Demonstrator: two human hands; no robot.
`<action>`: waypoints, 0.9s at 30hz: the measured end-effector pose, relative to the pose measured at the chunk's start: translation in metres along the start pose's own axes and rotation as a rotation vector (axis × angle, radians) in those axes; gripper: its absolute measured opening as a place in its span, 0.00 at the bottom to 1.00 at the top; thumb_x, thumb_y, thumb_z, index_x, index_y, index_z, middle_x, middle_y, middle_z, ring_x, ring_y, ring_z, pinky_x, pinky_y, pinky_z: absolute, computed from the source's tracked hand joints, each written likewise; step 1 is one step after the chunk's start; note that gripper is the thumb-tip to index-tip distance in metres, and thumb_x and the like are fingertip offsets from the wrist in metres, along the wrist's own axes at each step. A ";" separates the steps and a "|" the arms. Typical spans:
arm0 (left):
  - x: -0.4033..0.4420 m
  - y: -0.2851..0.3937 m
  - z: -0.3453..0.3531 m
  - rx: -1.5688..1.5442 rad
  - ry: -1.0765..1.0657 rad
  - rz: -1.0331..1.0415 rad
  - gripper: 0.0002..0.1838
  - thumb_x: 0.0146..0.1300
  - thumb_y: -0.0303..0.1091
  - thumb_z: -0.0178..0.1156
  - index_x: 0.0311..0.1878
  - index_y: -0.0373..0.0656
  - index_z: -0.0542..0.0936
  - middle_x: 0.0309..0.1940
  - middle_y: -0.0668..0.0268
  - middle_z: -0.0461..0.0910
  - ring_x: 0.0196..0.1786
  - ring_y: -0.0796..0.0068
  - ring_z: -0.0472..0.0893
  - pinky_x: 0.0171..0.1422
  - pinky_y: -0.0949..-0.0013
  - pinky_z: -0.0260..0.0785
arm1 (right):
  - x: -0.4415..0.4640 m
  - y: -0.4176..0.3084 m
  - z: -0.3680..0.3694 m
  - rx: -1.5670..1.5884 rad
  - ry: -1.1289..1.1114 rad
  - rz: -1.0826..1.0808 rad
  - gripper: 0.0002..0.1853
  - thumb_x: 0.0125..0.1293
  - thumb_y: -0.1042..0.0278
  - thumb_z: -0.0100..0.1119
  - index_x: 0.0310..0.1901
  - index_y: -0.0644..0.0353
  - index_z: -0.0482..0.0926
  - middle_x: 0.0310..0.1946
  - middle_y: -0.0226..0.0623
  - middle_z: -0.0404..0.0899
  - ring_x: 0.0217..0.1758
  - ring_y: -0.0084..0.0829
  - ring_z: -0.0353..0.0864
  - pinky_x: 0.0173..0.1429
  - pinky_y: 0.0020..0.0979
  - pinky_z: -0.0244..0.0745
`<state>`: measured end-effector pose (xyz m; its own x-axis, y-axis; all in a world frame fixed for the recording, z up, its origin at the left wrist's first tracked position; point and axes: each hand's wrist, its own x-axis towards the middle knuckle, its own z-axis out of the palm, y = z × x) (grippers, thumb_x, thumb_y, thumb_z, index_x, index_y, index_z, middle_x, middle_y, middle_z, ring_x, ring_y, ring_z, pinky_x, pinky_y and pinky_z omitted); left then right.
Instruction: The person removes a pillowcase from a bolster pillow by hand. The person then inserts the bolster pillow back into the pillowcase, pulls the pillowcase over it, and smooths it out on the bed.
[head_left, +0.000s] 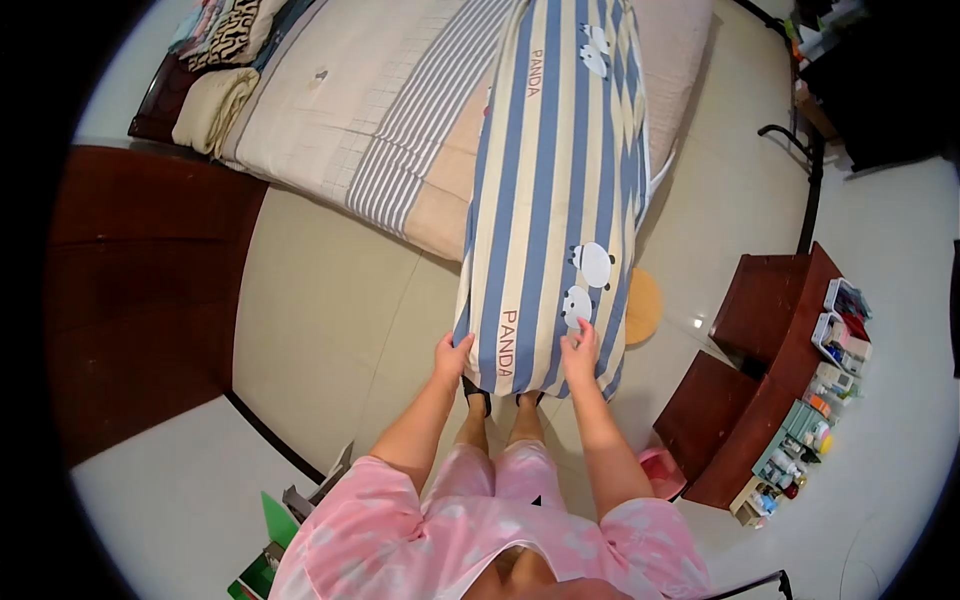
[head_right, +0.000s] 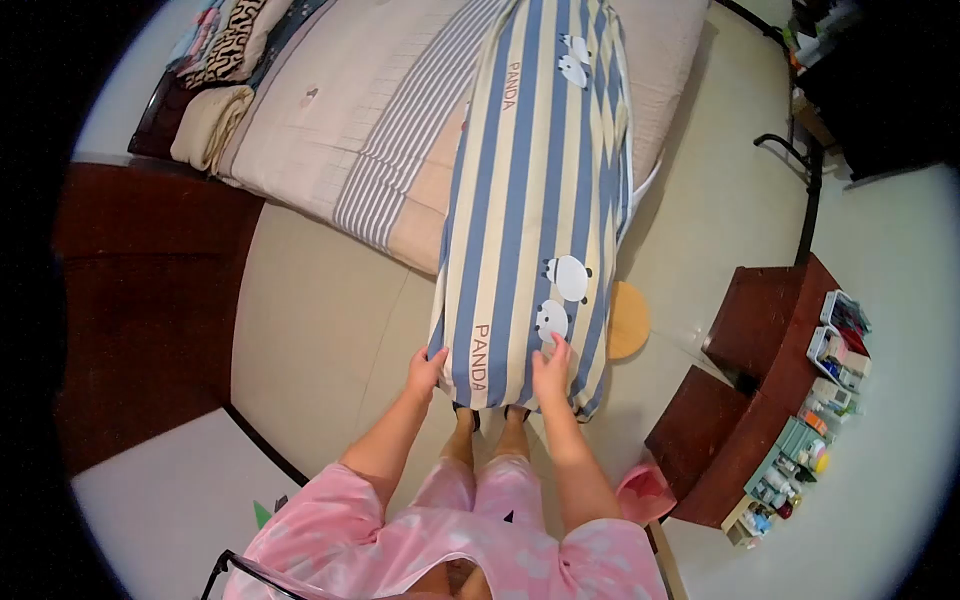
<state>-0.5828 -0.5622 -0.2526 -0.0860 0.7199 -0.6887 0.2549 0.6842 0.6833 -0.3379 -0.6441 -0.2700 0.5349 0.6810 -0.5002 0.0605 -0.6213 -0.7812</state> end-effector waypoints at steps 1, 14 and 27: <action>-0.007 0.002 0.000 -0.023 -0.011 0.047 0.15 0.62 0.36 0.62 0.47 0.36 0.77 0.36 0.65 0.81 0.38 0.74 0.79 0.45 0.69 0.71 | -0.004 -0.016 0.008 0.037 -0.054 -0.017 0.31 0.59 0.65 0.59 0.63 0.61 0.62 0.60 0.50 0.61 0.61 0.47 0.65 0.65 0.38 0.63; -0.111 0.030 0.091 0.806 -0.771 0.692 0.13 0.57 0.36 0.59 0.44 0.43 0.77 0.38 0.53 0.76 0.41 0.49 0.77 0.45 0.54 0.69 | -0.001 -0.067 0.003 -0.262 -0.208 0.076 0.32 0.56 0.70 0.56 0.63 0.72 0.60 0.57 0.64 0.68 0.62 0.55 0.68 0.64 0.41 0.63; -0.016 0.029 0.046 0.942 -0.219 0.517 0.25 0.53 0.33 0.64 0.56 0.46 0.74 0.64 0.55 0.63 0.66 0.52 0.63 0.70 0.58 0.58 | 0.038 0.089 -0.091 -0.205 0.265 0.221 0.34 0.53 0.70 0.65 0.61 0.65 0.62 0.55 0.56 0.68 0.59 0.52 0.68 0.63 0.41 0.64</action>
<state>-0.5293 -0.5587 -0.2331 0.3923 0.7941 -0.4642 0.8528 -0.1248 0.5071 -0.2354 -0.7085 -0.3243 0.7508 0.4153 -0.5136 0.0722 -0.8246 -0.5611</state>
